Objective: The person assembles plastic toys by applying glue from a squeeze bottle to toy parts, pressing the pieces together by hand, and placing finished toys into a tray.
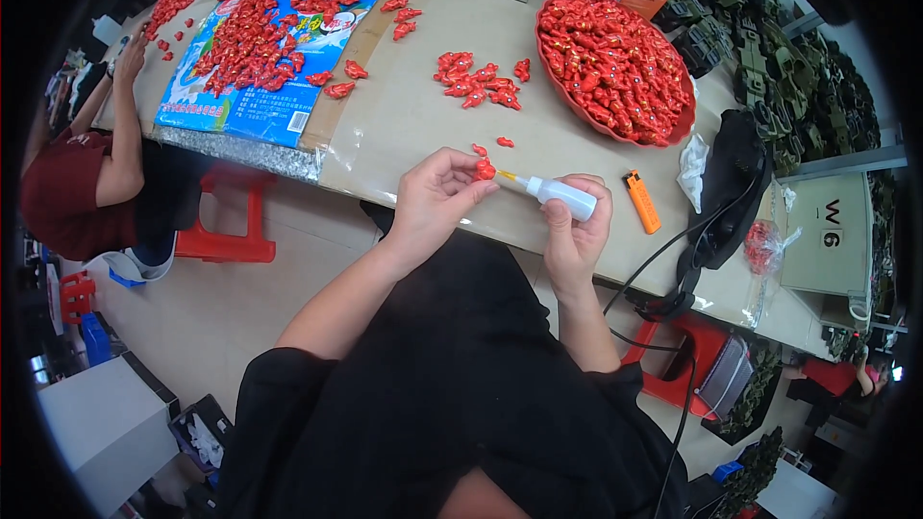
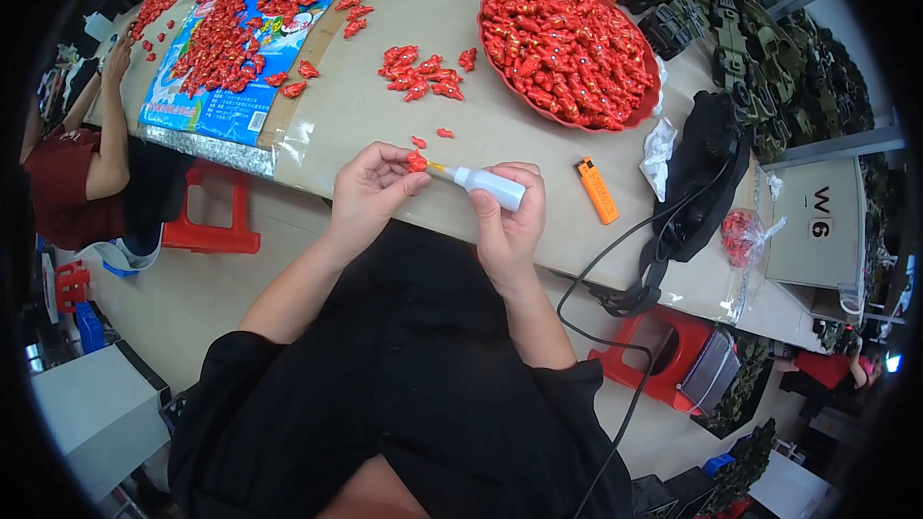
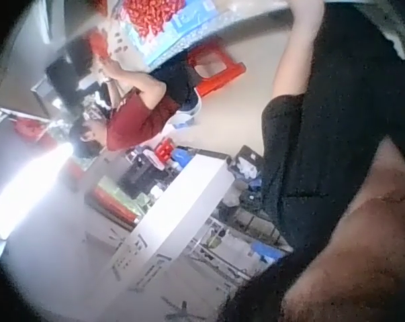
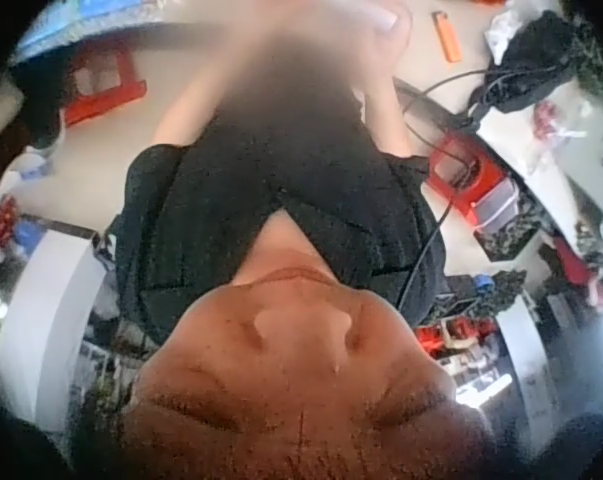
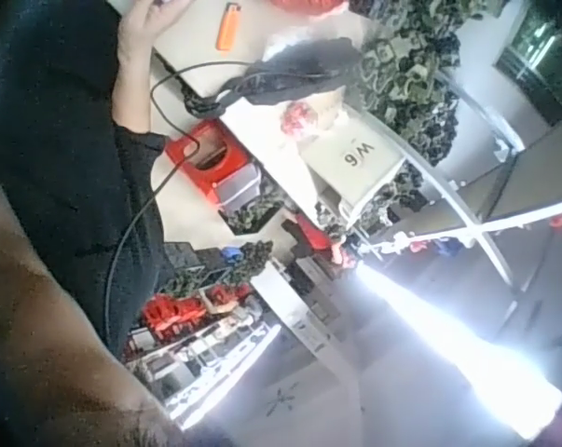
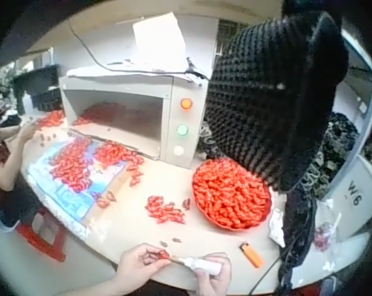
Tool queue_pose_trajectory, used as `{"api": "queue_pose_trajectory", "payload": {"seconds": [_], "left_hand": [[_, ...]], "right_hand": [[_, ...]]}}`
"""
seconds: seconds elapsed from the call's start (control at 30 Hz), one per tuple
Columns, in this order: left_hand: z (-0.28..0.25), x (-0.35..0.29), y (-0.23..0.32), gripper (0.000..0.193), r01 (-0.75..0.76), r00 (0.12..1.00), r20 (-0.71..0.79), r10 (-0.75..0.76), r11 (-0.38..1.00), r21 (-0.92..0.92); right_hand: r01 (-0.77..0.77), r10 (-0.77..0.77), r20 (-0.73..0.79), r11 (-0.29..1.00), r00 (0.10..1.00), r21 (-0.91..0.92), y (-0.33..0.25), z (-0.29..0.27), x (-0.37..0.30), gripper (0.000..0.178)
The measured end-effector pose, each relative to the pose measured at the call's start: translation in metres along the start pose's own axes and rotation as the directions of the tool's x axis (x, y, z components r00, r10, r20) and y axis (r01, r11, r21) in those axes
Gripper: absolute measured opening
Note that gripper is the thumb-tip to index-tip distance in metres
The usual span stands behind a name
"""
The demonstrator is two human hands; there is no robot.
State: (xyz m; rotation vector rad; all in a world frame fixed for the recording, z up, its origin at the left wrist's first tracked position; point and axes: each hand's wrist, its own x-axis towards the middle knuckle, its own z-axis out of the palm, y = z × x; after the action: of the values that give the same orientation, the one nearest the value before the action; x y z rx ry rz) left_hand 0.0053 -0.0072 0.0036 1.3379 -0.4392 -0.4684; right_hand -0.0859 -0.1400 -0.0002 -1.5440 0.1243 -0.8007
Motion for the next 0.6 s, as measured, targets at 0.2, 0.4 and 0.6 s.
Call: {"api": "queue_pose_trajectory", "payload": {"seconds": [0.2,0.4,0.6], "left_hand": [[-0.0002,0.0002,-0.0006,0.021,-0.010,1.000,0.001,0.010,1.000,0.017],[-0.0004,0.0007,-0.0030,0.019,-0.020,1.000,-0.008,0.020,1.000,0.003],[-0.0003,0.0005,-0.0046,0.019,-0.030,0.999,-0.019,0.030,0.999,0.013]], "right_hand": [[0.020,-0.020,-0.004,0.999,1.000,-0.032,0.0001,0.0007,0.0004,0.023],[0.030,-0.030,0.001,0.998,1.000,-0.047,-0.0002,0.0009,0.0009,0.024],[0.058,-0.057,0.017,0.996,0.998,-0.070,-0.0013,0.0019,0.0013,0.024]]}}
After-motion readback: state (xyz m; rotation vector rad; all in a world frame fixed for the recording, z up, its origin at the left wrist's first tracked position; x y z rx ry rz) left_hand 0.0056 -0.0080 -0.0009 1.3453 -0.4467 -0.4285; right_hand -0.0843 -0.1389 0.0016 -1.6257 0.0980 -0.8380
